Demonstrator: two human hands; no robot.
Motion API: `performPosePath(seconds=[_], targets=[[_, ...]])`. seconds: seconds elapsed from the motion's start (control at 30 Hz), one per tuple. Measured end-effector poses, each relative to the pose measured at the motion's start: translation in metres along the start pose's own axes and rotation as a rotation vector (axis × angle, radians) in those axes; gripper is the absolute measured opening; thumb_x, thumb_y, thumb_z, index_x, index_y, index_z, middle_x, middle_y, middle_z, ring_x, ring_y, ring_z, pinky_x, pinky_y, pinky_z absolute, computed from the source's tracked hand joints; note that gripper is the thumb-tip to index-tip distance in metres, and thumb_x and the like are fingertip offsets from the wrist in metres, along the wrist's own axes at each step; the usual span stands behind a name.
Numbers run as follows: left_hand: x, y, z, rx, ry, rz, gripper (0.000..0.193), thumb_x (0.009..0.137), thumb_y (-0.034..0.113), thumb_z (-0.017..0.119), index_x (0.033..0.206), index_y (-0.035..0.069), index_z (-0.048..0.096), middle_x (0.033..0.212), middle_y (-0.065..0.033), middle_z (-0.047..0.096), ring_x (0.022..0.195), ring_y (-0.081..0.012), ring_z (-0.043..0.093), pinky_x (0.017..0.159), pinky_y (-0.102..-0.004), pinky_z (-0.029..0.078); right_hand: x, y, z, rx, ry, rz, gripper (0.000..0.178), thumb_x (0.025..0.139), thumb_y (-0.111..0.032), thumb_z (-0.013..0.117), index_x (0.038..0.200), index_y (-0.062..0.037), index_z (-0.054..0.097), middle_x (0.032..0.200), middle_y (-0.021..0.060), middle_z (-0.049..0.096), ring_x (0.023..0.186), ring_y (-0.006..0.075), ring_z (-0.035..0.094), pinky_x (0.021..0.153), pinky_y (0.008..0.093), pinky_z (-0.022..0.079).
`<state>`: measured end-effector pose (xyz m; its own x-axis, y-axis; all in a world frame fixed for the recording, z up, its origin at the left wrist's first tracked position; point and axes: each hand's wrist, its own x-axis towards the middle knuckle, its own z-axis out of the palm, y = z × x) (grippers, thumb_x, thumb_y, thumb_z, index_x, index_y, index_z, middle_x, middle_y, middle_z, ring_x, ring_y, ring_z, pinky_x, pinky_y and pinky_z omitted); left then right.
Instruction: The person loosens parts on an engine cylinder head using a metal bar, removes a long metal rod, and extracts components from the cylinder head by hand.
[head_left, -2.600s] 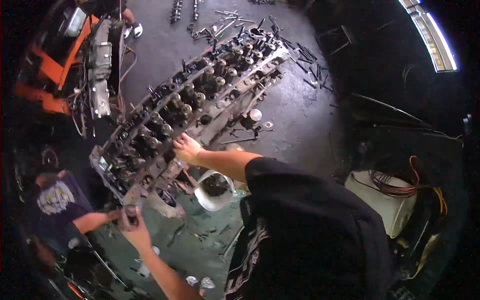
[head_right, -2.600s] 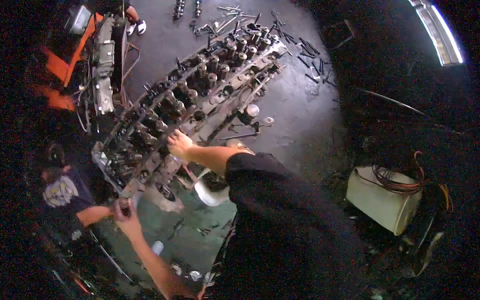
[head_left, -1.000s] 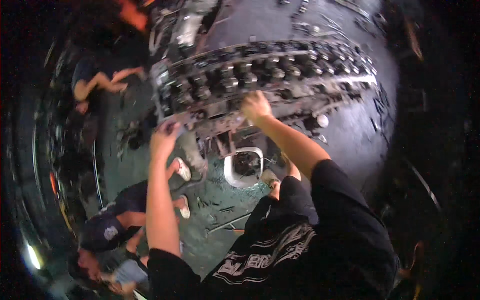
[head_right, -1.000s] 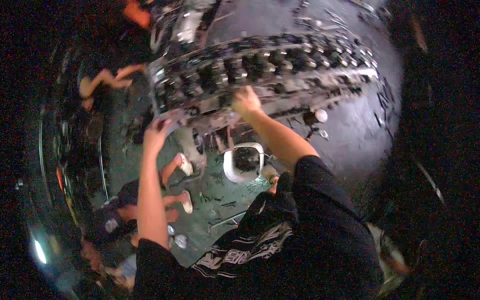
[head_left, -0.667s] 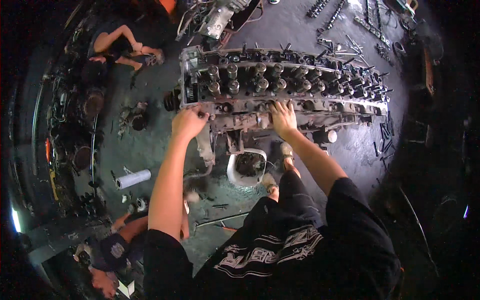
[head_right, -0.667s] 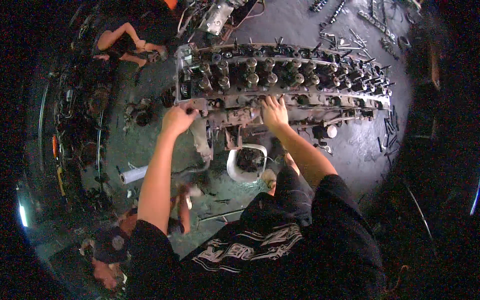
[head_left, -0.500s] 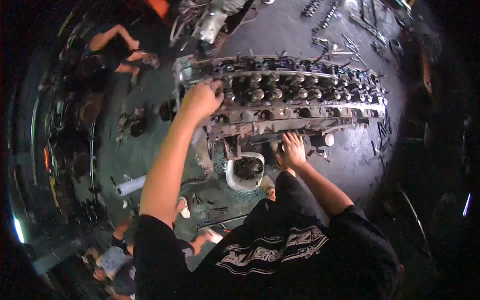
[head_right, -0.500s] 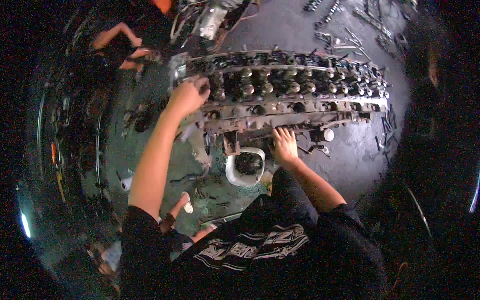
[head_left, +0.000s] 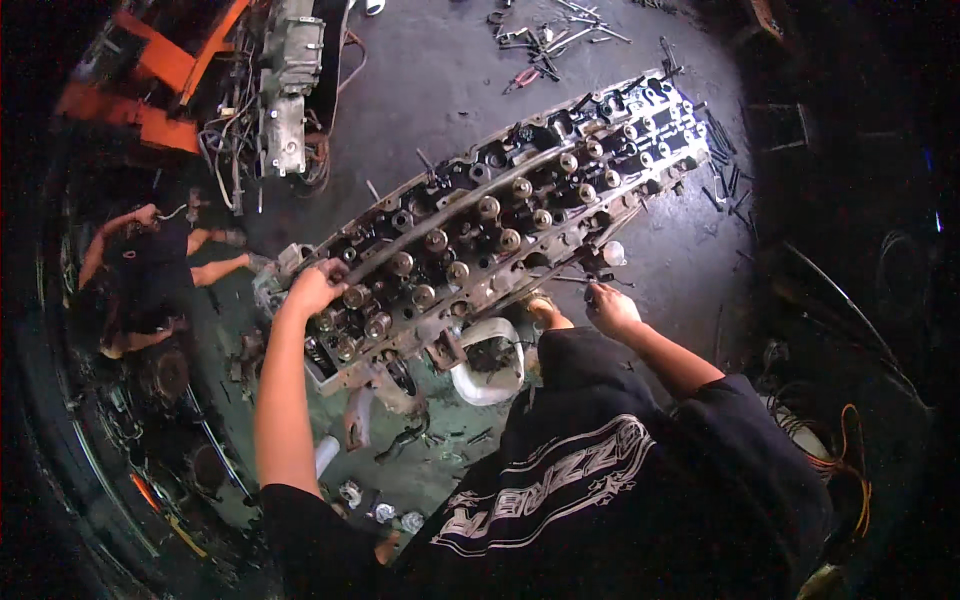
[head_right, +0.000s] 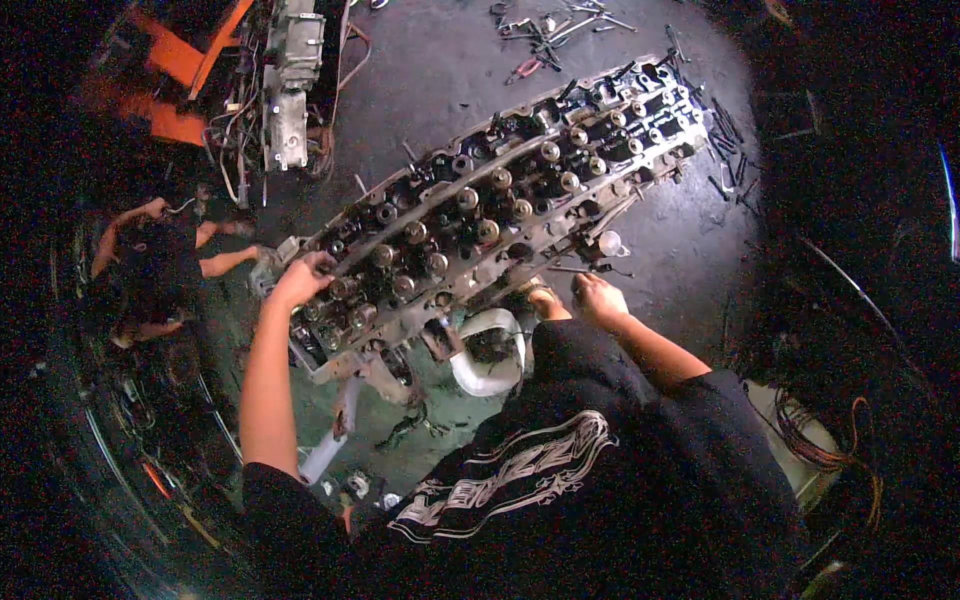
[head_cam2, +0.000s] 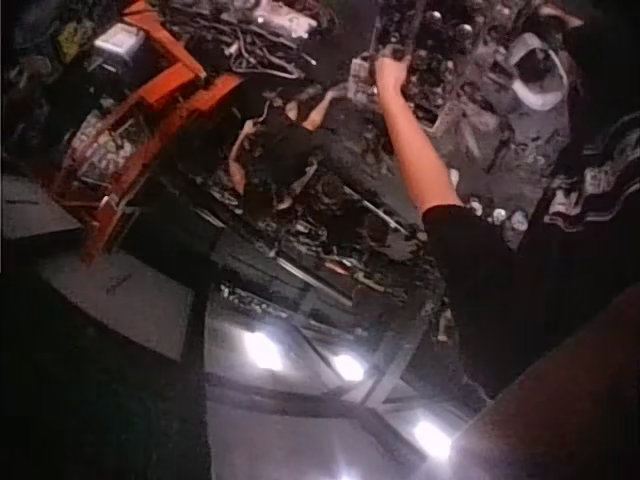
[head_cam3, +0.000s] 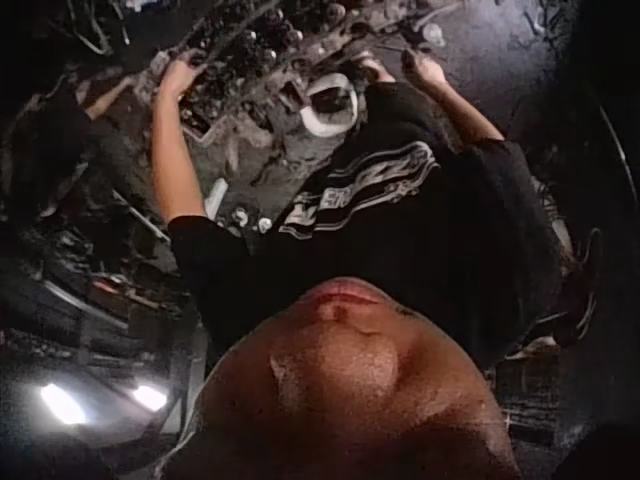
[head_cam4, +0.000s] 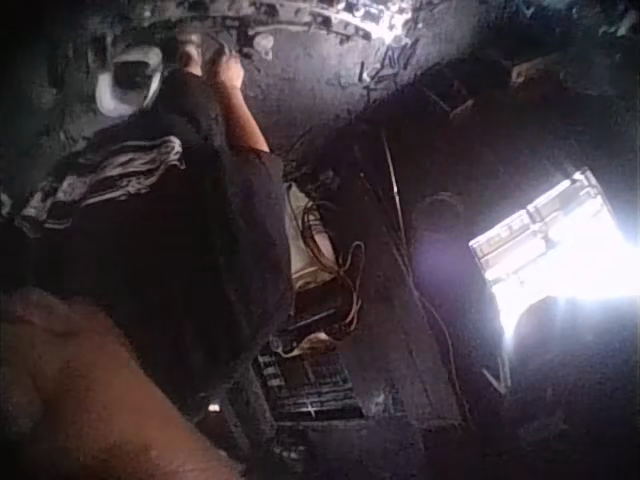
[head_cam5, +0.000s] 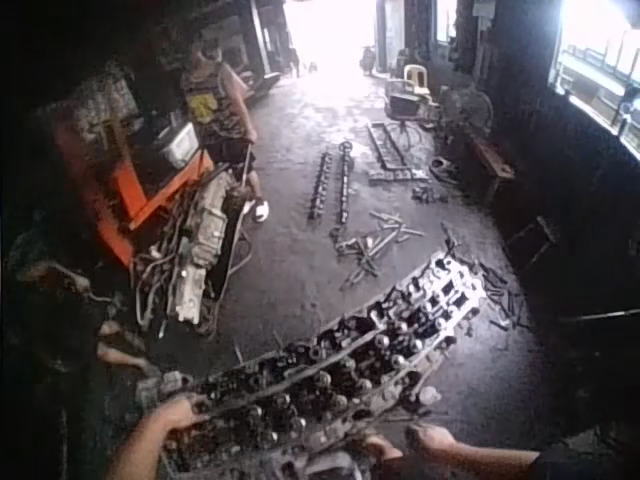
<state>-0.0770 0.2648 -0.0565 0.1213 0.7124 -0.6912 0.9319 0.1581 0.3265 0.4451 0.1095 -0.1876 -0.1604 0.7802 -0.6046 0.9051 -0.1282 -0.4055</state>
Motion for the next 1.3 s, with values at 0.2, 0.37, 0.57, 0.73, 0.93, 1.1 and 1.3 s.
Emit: performPosePath(seconds=[0.2, 0.37, 0.57, 0.73, 0.93, 1.1, 1.3], targets=[[0.007, -0.006, -0.016, 0.102, -0.148, 0.088, 0.034, 0.075, 0.010, 0.071, 0.106, 0.005, 0.060, 0.102, -0.0138, 0.062, 0.097, -0.0286, 0.061, 0.084, -0.0381, 0.048, 0.023, -0.038, -0.007, 0.135, -0.051, -0.077, 0.022, 0.081, -0.022, 0.059, 0.097, -0.0064, 0.056, 0.104, 0.0177, 0.059, 0.097, 0.0373, 0.059, 0.080, 0.0457, 0.048], [0.004, 0.005, -0.012, 0.415, -0.012, 0.315, 0.040, 0.071, 0.011, 0.069, 0.107, 0.004, 0.053, 0.109, -0.0207, 0.055, 0.104, -0.0399, 0.054, 0.089, -0.0458, 0.045, 0.012, -0.039, -0.025, 0.175, -0.036, -0.061, 0.021, 0.081, -0.021, 0.060, 0.095, -0.0066, 0.058, 0.098, 0.0157, 0.060, 0.092, 0.0367, 0.060, 0.076, 0.0450, 0.049], [0.001, 0.007, -0.021, 0.348, -0.043, 0.203, 0.051, 0.072, 0.013, 0.069, 0.117, 0.004, 0.048, 0.120, -0.0213, 0.051, 0.110, -0.0397, 0.052, 0.096, -0.0437, 0.041, 0.023, -0.044, -0.073, 0.291, 0.277, -0.116, 0.034, 0.075, -0.017, 0.066, 0.104, -0.0033, 0.055, 0.102, 0.0178, 0.060, 0.090, 0.0394, 0.061, 0.075, 0.0457, 0.051], [-0.016, 0.016, -0.031, 0.129, 0.103, 0.085, 0.056, 0.074, 0.017, 0.069, 0.125, 0.005, 0.048, 0.120, -0.0206, 0.056, 0.111, -0.0383, 0.053, 0.096, -0.0420, 0.042, 0.056, -0.059, -0.103, 0.194, 0.578, -0.297, 0.048, 0.075, -0.017, 0.066, 0.119, -0.0048, 0.052, 0.112, 0.0198, 0.056, 0.102, 0.0381, 0.055, 0.087, 0.0432, 0.046], [-0.067, 0.093, -0.058, 0.385, 0.365, 0.071, 0.039, 0.079, 0.035, 0.066, 0.108, 0.010, 0.062, 0.098, -0.0216, 0.065, 0.087, -0.0398, 0.063, 0.076, -0.0472, 0.050, 0.147, -0.135, -0.141, -0.350, 0.875, -0.567, 0.059, 0.075, -0.023, 0.065, 0.130, -0.0124, 0.048, 0.125, 0.0107, 0.052, 0.113, 0.0290, 0.050, 0.103, 0.0449, 0.033], [-0.196, 0.103, -0.058, 0.291, 0.503, 0.054, 0.038, 0.078, 0.029, 0.070, 0.102, 0.001, 0.061, 0.086, -0.0204, 0.065, 0.080, -0.0383, 0.063, 0.069, -0.0445, 0.049, 0.114, -0.194, -0.178, -0.282, 0.598, -0.552, 0.048, 0.065, -0.034, 0.074, 0.107, -0.0144, 0.061, 0.103, 0.0054, 0.064, 0.104, 0.0246, 0.057, 0.094, 0.0414, 0.040], [-0.389, 0.071, 0.075, 0.210, 0.494, -0.339, 0.032, 0.069, 0.022, 0.077, 0.092, 0.003, 0.065, 0.073, -0.0158, 0.064, 0.065, -0.0345, 0.062, 0.060, -0.0423, 0.048, -0.041, -0.246, -0.135, -0.209, 0.564, -0.995, 0.028, 0.060, -0.033, 0.072, 0.082, -0.0175, 0.063, 0.074, -0.0003, 0.059, 0.076, 0.0202, 0.059, 0.076, 0.0380, 0.046]])
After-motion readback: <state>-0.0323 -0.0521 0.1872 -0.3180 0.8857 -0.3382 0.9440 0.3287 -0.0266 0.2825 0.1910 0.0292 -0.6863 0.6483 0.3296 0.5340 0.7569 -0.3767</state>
